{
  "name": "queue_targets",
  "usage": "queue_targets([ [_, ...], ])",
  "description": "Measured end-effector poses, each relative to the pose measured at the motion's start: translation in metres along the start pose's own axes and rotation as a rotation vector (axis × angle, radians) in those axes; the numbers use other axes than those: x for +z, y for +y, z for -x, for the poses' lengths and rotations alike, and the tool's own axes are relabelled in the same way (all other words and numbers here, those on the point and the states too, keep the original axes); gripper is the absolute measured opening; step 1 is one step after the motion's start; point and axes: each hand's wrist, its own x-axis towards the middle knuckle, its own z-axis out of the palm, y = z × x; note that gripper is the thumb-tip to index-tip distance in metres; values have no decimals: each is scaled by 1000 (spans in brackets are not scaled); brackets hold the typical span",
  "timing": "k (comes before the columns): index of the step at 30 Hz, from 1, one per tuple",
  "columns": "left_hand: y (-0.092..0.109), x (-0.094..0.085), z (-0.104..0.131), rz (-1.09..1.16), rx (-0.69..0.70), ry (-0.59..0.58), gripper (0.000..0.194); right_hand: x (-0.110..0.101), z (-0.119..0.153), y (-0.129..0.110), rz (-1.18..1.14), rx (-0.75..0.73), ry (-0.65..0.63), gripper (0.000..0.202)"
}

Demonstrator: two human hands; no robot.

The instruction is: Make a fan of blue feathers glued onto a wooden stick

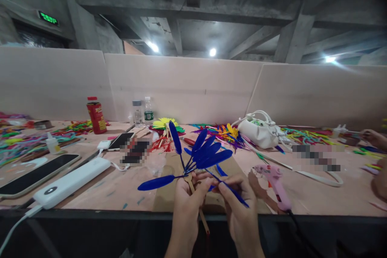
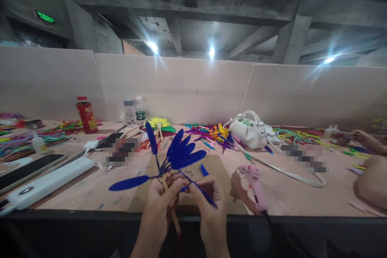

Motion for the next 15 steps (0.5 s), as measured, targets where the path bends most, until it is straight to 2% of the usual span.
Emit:
queue_targets([
  [4, -5, 0, 0, 22, -15, 67, 47, 9, 1, 2, 24, 56, -44, 23],
  [6, -4, -2, -1, 37, -9, 64, 45, 9, 0, -1, 45, 66, -88, 22],
  [10, 0, -6, -4, -17, -3, 24, 44, -2, -6, -8, 189, -16, -154, 19],
  [15, -2, -4, -1, -102, 9, -2, 41, -14, -7, -12, 376, -13, -125, 22],
])
